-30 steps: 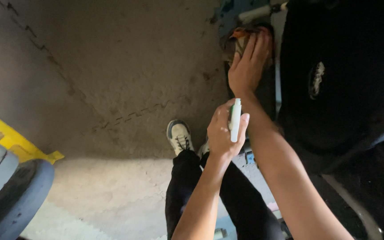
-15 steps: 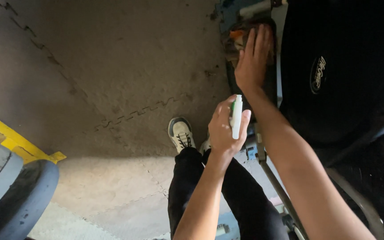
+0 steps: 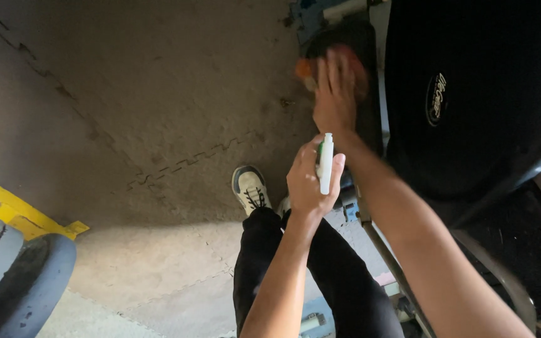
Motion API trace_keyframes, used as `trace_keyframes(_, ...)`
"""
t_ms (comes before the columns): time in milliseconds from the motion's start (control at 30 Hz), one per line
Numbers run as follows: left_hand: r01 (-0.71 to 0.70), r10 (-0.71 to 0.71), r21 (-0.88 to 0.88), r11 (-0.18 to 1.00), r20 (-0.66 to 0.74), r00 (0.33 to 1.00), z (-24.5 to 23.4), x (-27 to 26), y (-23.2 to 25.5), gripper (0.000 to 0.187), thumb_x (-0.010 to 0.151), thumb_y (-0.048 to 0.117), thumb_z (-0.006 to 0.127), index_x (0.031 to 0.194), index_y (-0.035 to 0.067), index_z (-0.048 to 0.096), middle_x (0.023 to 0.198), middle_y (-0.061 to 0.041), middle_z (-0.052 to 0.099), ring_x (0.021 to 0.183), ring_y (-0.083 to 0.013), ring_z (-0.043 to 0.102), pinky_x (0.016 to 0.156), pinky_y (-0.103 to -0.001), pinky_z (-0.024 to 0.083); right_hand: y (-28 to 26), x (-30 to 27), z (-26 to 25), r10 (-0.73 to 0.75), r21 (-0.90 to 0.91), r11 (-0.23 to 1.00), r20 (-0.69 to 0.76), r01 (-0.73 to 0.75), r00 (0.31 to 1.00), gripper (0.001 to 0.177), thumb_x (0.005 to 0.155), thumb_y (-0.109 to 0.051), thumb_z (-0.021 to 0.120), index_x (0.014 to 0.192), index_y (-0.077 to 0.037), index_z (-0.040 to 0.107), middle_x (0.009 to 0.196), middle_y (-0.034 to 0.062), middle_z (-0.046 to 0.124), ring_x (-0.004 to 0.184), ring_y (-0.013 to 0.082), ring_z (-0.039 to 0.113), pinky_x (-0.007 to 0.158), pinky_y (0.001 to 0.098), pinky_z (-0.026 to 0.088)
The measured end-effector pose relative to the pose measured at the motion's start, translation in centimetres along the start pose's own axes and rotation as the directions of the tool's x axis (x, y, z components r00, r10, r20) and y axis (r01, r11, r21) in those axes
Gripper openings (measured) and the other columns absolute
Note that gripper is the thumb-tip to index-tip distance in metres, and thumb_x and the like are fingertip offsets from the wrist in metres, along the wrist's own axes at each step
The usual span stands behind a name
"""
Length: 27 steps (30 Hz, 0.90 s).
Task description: Cleaning and wiping down various gym machines using a spray bottle and a cloth.
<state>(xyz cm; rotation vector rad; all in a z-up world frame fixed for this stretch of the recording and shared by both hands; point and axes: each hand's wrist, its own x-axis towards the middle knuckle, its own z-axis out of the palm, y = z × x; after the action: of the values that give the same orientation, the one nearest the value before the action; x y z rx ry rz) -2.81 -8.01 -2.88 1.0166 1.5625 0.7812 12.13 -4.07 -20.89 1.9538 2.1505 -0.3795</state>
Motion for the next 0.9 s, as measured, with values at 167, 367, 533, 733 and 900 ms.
trace_keyframes(167, -0.047, 0.048, 0.010, 0.999, -0.047, 0.998, 0.6, -0.4, -0.4, 0.045, 0.099, 0.031, 0.071, 0.131, 0.000, 0.063, 0.122, -0.021, 0.071, 0.104, -0.0333, 0.075, 0.087, -0.040, 0.063, -0.5, -1.1, -1.3, -0.139, -0.126, 0.980, 0.110, 0.152, 0.984, 0.074, 0.102, -0.005, 0.059, 0.169, -0.006, 0.028, 0.177, 0.0124, 0.014, 0.161, 0.0374, 0.015, 0.131, 0.0513, 0.020)
trace_keyframes(367, 0.011, -0.010, -0.014, 1.000, 0.027, 1.000, 0.8, -0.5, -1.1, 0.047, 0.101, 0.033, 0.068, 0.133, -0.001, 0.060, 0.120, -0.022, 0.069, 0.102, -0.0317, 0.076, 0.083, -0.038, 0.064, 2.3, -7.4, 2.0, -0.308, 0.008, 0.941, 0.432, 0.338, 0.848, 0.069, 0.098, -0.025, 0.052, 0.161, -0.008, 0.030, 0.171, 0.0073, 0.013, 0.158, 0.0306, 0.015, 0.128, 0.0495, 0.015)
trace_keyframes(533, -0.032, 0.032, -0.002, 0.999, -0.017, 0.999, 0.2, -0.1, 0.1, 0.046, 0.101, 0.033, 0.067, 0.134, 0.000, 0.062, 0.121, -0.021, 0.071, 0.102, -0.0348, 0.075, 0.084, -0.041, 0.063, 4.8, -0.7, 2.5, -0.246, 0.198, 0.946, -0.084, 0.258, 0.966, 0.041, 0.116, -0.007, 0.055, 0.157, -0.012, 0.050, 0.171, 0.0163, 0.034, 0.161, 0.0351, 0.029, 0.135, 0.0447, 0.025)
trace_keyframes(733, 0.047, -0.046, -0.043, 0.998, 0.022, 0.999, 0.1, 0.4, 0.5, 0.048, 0.099, 0.035, 0.068, 0.133, 0.002, 0.063, 0.115, -0.019, 0.072, 0.099, -0.0330, 0.075, 0.083, -0.039, 0.063, 0.7, 1.9, -0.3, -0.167, 0.013, 0.986, -0.023, 0.167, 0.986, 0.041, 0.101, -0.005, 0.057, 0.142, 0.002, 0.057, 0.157, 0.0247, 0.042, 0.149, 0.0431, 0.035, 0.125, 0.0586, 0.028)
trace_keyframes(900, 0.036, -0.035, -0.014, 0.999, 0.021, 0.999, 0.3, 0.2, 0.4, 0.048, 0.100, 0.036, 0.067, 0.134, 0.001, 0.063, 0.118, -0.019, 0.071, 0.104, -0.0361, 0.073, 0.088, -0.043, 0.061, 2.9, 1.1, 1.1, -0.313, 0.103, 0.946, 0.023, 0.309, 0.950, 0.038, 0.106, -0.001, 0.057, 0.145, -0.005, 0.056, 0.163, 0.0160, 0.042, 0.154, 0.0355, 0.035, 0.130, 0.0550, 0.027)
